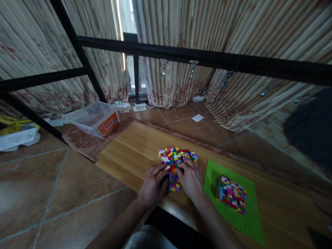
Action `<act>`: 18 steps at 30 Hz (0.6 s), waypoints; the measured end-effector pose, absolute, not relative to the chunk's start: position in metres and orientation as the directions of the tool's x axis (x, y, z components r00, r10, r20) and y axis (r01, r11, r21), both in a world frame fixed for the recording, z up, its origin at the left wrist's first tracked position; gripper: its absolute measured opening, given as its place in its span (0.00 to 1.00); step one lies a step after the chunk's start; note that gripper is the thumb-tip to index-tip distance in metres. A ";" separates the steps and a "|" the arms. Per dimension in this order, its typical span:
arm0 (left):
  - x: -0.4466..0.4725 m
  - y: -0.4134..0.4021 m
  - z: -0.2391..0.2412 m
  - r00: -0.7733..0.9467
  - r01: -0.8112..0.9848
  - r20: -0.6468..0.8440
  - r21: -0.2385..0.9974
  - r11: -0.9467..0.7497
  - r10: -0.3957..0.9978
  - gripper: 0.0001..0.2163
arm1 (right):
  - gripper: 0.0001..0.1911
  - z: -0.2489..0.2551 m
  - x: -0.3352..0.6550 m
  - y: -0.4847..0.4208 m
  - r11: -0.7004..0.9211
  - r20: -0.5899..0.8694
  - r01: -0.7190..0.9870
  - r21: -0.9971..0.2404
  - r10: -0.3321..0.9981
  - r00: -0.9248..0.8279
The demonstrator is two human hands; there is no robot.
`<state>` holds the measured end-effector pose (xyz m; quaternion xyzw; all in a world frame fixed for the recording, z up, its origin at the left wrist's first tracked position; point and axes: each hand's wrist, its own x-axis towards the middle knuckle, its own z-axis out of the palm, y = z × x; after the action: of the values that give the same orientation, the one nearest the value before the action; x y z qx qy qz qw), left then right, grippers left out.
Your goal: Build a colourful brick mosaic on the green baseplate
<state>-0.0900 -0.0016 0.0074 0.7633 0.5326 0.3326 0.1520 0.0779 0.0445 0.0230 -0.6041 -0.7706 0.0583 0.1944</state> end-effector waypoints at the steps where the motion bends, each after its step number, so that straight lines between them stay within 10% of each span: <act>1: -0.090 -0.002 0.008 0.214 0.713 0.344 0.585 -0.387 0.914 0.12 | 0.08 0.023 0.076 0.044 0.248 0.230 0.919 -0.306 0.956 -0.181; 18: -0.090 -0.001 0.006 0.207 0.709 0.349 0.590 -0.386 0.914 0.12 | 0.09 0.021 0.086 0.044 0.198 0.202 0.951 -0.238 0.968 -0.151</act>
<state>-0.0899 -0.0010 0.0062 0.7617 0.5326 0.3359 0.1527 0.0859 0.0437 0.0206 -0.6328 -0.7580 0.0271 0.1556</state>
